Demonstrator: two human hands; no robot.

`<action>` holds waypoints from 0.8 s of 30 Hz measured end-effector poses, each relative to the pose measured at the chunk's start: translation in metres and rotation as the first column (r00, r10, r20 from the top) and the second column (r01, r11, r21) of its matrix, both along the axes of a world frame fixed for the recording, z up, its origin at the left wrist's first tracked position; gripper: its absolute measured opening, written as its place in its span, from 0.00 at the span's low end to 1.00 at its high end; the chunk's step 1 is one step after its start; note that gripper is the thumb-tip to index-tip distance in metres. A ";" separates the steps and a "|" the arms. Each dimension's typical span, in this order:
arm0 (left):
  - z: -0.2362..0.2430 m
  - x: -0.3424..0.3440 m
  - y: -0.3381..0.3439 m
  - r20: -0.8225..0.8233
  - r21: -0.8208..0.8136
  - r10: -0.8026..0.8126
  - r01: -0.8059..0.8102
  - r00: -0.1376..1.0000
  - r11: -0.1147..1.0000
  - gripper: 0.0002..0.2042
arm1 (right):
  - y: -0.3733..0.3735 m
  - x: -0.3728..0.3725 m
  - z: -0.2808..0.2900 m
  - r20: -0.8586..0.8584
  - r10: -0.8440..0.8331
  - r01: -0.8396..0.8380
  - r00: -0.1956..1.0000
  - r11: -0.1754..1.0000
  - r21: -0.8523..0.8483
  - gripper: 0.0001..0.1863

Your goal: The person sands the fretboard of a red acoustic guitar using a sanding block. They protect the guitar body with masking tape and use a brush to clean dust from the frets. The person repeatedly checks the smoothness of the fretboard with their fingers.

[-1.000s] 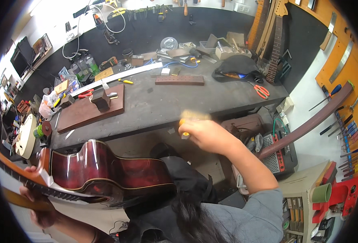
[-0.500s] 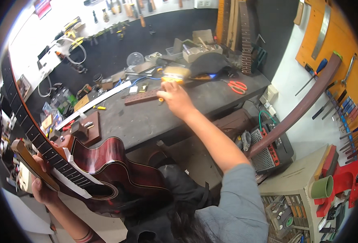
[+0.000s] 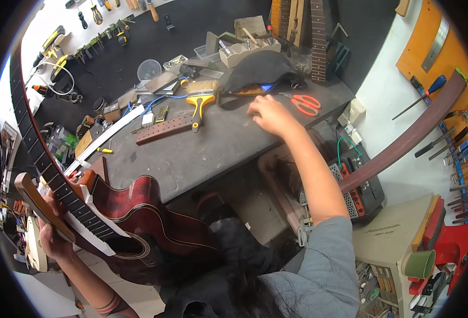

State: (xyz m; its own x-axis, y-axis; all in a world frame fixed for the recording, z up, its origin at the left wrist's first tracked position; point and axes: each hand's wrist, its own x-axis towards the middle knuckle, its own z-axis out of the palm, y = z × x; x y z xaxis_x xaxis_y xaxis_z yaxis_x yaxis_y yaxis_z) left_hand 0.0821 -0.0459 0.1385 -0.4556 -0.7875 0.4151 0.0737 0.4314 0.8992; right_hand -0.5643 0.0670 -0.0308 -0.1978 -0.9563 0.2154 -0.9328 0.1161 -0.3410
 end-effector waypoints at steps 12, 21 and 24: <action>-0.012 -0.038 -0.044 0.037 0.049 -0.134 0.132 0.990 0.990 0.34 | -0.010 -0.027 0.011 0.110 0.043 -0.068 0.993 0.970 0.233 0.09; -0.014 -0.043 -0.038 0.031 0.038 -0.072 0.070 0.997 0.997 0.31 | -0.004 -0.013 0.016 0.196 -0.063 0.010 0.979 0.966 0.259 0.11; -0.014 -0.053 -0.037 -0.009 0.070 -0.024 0.025 1.000 0.997 0.29 | 0.016 -0.005 0.006 0.429 -0.055 0.033 0.902 0.998 0.059 0.10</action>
State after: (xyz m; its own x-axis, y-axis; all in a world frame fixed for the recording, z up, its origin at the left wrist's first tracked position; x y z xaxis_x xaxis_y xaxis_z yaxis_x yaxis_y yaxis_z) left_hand 0.0287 -0.0825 0.1245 -0.4719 -0.8033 0.3634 0.0908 0.3657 0.9263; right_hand -0.5692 0.0829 -0.0252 -0.3028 -0.9516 0.0531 -0.6902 0.1805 -0.7007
